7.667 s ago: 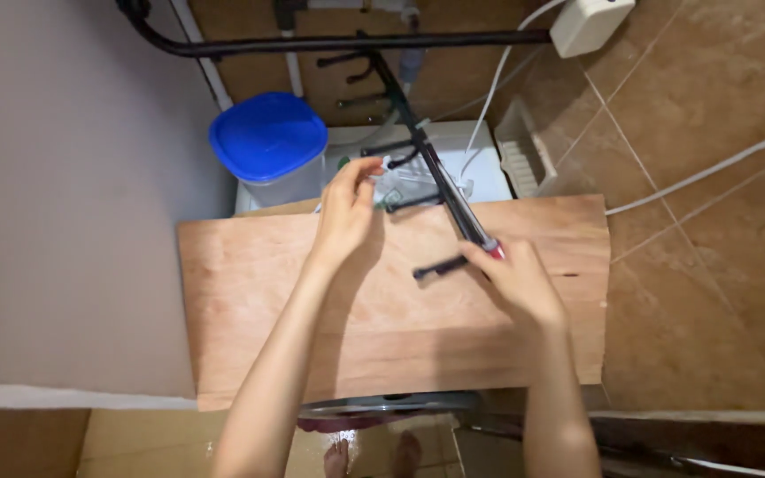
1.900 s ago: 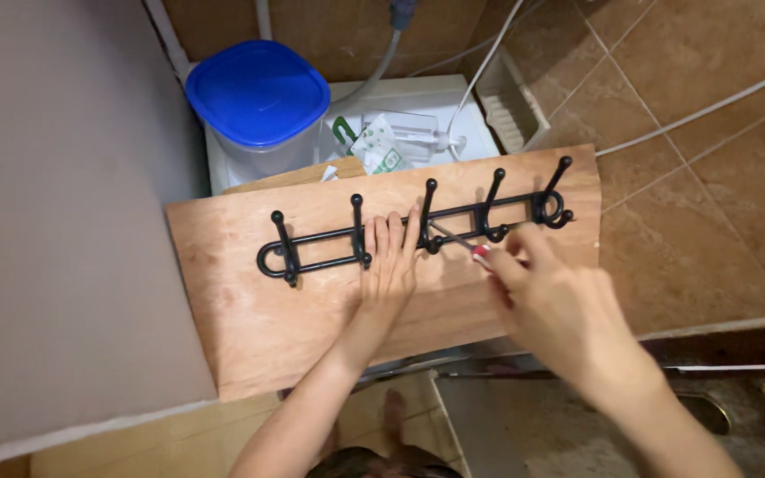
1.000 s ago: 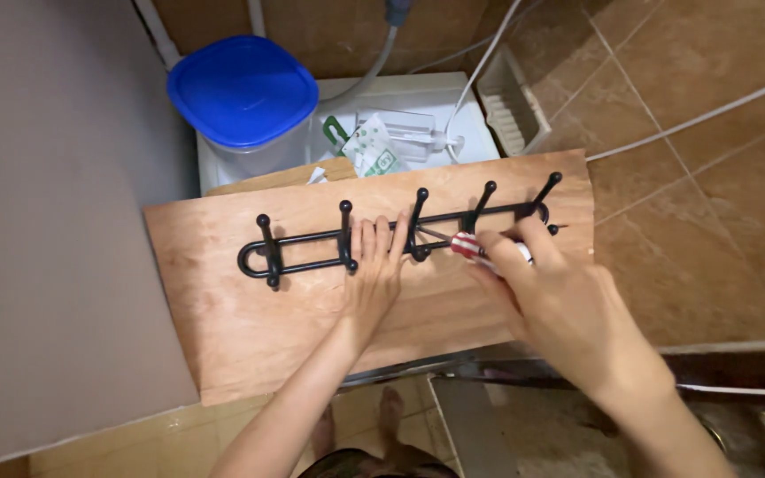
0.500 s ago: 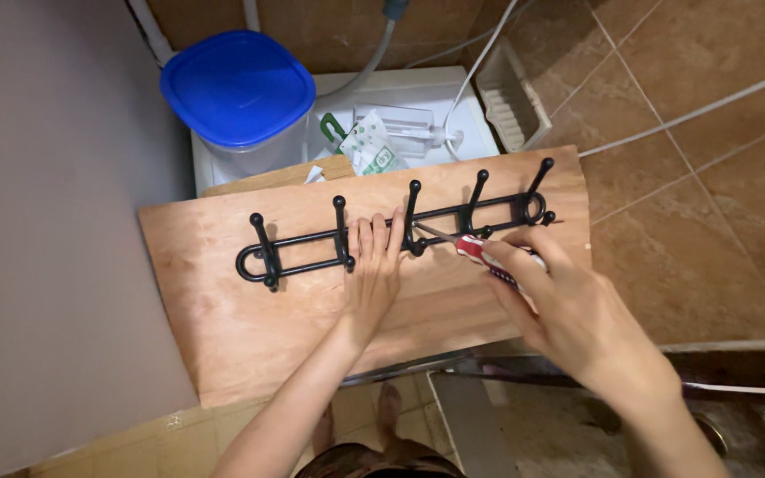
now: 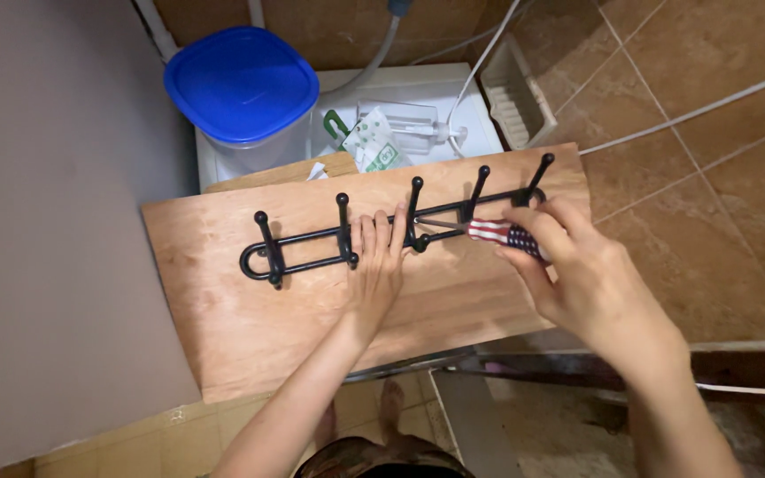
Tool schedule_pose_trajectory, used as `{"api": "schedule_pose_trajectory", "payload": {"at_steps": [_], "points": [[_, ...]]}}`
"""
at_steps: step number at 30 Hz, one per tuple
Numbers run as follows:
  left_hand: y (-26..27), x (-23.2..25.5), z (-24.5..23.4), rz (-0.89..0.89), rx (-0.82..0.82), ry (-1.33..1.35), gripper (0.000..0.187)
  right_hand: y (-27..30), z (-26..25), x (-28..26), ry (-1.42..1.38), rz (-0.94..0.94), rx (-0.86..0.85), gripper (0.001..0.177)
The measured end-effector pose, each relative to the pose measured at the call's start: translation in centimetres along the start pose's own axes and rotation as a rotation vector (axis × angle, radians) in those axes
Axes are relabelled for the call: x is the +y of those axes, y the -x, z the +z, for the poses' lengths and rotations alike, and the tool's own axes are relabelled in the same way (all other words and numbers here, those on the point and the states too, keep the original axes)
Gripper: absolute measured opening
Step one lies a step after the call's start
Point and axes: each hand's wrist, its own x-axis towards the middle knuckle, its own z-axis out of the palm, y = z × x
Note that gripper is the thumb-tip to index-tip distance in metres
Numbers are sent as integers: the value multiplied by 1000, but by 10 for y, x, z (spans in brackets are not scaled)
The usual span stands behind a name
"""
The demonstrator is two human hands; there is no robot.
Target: Installing a black metal hook rack onto a wooden board attached to a bathroom door using a screwdriver.
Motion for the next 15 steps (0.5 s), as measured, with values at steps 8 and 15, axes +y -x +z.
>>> {"api": "schedule_pose_trajectory", "payload": {"at_steps": [8, 15], "points": [[1, 0, 2, 27, -4, -40, 76, 1, -5, -3, 64, -8, -71, 37], [0, -2, 6, 13, 3, -39, 77, 1, 7, 7, 0, -91, -42, 32]]}}
